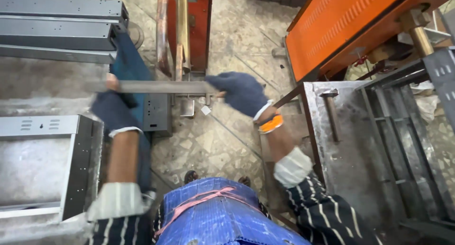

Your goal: The person is assembling metal frame components using a spot welder, hammer, and file.

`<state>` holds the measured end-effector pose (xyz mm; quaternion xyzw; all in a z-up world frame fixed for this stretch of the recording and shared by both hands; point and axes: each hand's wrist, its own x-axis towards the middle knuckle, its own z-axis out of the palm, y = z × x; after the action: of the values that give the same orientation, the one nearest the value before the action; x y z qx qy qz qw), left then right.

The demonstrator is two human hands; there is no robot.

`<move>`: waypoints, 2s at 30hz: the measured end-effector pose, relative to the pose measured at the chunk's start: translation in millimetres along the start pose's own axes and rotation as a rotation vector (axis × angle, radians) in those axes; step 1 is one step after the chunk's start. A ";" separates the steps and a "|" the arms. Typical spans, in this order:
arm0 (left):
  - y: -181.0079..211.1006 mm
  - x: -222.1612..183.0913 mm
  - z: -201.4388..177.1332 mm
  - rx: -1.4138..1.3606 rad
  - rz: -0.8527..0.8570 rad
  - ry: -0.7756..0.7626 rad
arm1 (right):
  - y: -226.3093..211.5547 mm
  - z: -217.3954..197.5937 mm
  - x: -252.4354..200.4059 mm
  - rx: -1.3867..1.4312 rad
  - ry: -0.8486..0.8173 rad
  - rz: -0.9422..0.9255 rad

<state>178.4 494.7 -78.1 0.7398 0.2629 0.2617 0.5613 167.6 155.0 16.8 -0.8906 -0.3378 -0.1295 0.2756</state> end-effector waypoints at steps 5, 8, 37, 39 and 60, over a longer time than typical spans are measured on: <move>24.8 -50.2 11.2 -0.399 -0.239 -0.085 | 9.5 -42.1 0.6 -0.009 -0.136 0.183; 19.2 -25.5 -3.5 -0.460 -0.204 -0.010 | -5.5 -13.7 11.4 0.014 -0.083 0.096; 21.5 -17.8 8.7 -0.552 -0.286 -0.248 | -23.0 -35.6 -6.7 -0.150 -0.011 0.192; 22.7 -17.0 12.5 -0.498 -0.257 -0.248 | -15.2 -34.9 -8.9 -0.057 -0.006 0.287; -66.2 -103.6 62.7 -0.644 -0.616 -0.479 | 8.4 -10.9 -119.5 -0.108 -0.210 0.500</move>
<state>139.8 395.9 -166.4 0.4566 0.2385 -0.0253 0.8568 84.6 80.0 -27.6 -0.9683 -0.1268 0.0177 0.2145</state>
